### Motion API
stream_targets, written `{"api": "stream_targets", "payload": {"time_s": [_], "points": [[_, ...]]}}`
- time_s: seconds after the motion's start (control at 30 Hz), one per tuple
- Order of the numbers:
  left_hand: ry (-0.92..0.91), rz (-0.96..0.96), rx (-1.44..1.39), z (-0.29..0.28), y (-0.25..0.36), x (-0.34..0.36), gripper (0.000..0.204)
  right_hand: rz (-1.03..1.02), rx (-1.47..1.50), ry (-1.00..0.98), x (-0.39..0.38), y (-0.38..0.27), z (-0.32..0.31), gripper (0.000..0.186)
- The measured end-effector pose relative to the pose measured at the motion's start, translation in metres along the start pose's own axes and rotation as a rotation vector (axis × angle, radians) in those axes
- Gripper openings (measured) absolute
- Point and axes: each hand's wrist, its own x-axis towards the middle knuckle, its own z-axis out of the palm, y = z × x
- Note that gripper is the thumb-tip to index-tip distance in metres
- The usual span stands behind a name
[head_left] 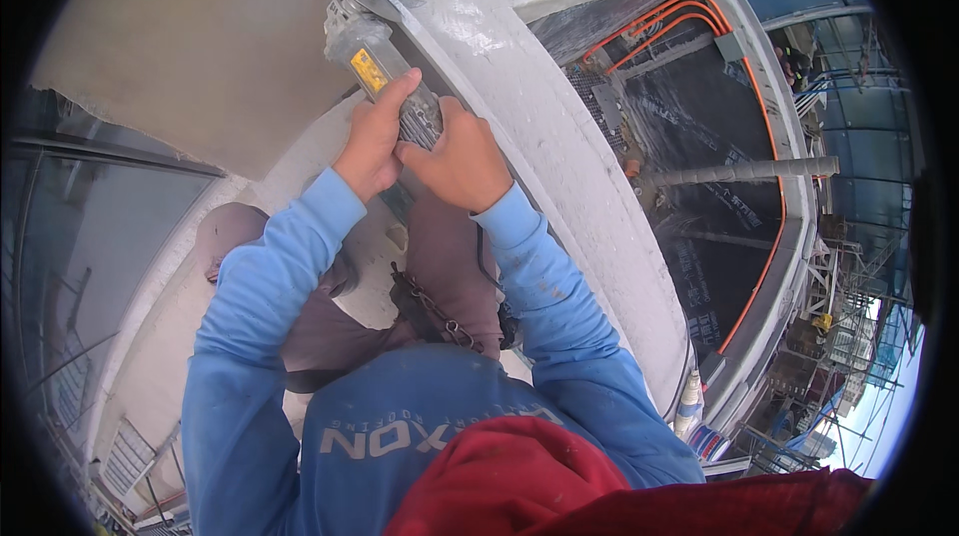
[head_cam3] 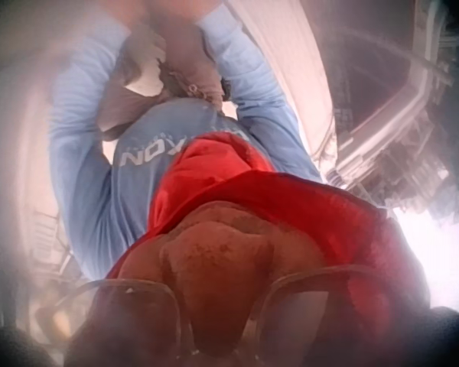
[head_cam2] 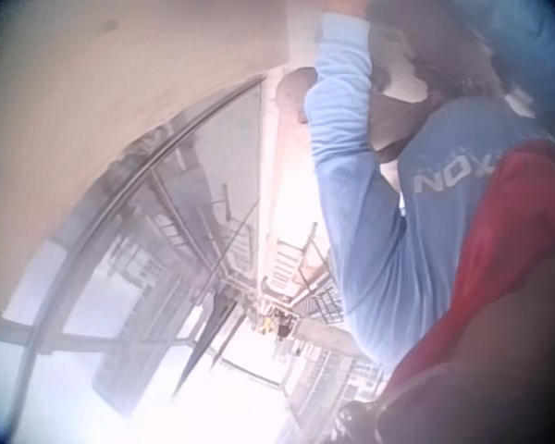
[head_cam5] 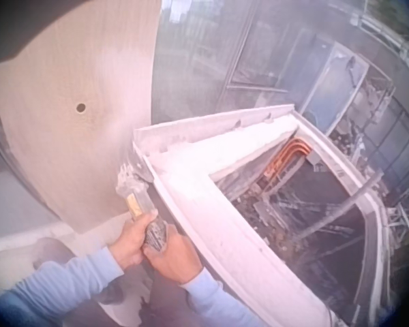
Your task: The person uses an angle grinder to smooth a concrete ledge on a rooftop. They briefly remove safety glasses and touch their face before resuming grinding along the curved edge.
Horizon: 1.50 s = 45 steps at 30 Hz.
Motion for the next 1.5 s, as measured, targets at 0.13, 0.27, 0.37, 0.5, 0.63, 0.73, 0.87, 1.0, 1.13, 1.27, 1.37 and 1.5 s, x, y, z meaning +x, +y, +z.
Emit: {"api": "stream_targets", "payload": {"time_s": [0.13,0.27,0.37,0.5,0.63,0.73,0.87,1.0,1.13,1.27,1.37,1.5], "points": [[-0.016,-0.007,0.090,0.001,0.002,-0.022,0.043,-0.018,0.042,-0.005,-0.010,-0.002,-0.005,0.052],[0.219,0.275,0.274,0.012,-0.013,-0.093,0.057,0.000,0.036,0.003,-0.013,0.000,-0.007,0.063],[-0.119,0.607,0.596,0.003,-0.016,-0.169,0.058,0.010,0.039,-0.010,-0.009,-0.003,-0.009,0.071],[-0.717,0.828,0.663,0.029,0.019,-0.219,0.030,0.003,0.050,-0.028,-0.001,-0.005,-0.008,0.073],[-0.995,0.966,0.579,0.040,0.034,-0.232,0.016,-0.008,0.088,-0.021,0.007,-0.001,-0.006,0.069],[-1.120,0.916,0.434,0.036,0.039,-0.235,0.020,-0.004,0.078,-0.043,0.015,-0.003,-0.002,0.067],[-1.101,0.928,0.335,0.032,0.036,-0.236,0.024,0.016,0.067,-0.044,0.023,-0.004,0.001,0.065],[-0.972,1.020,0.206,0.036,0.019,-0.233,0.021,-0.002,0.072,-0.021,0.030,-0.002,0.004,0.065],[-0.817,1.081,0.333,0.047,0.025,-0.240,0.019,-0.011,0.056,0.026,0.031,0.005,0.011,0.059],[-0.793,1.117,0.511,0.046,0.033,-0.235,0.013,0.008,0.070,-0.032,0.028,-0.005,0.007,0.064],[-0.729,1.182,0.458,0.060,0.041,-0.232,0.018,0.009,0.065,-0.027,0.024,0.002,0.008,0.057],[-0.704,1.235,0.404,0.077,0.060,-0.227,0.010,-0.045,0.035,0.022,0.025,0.009,0.006,0.049]]}}
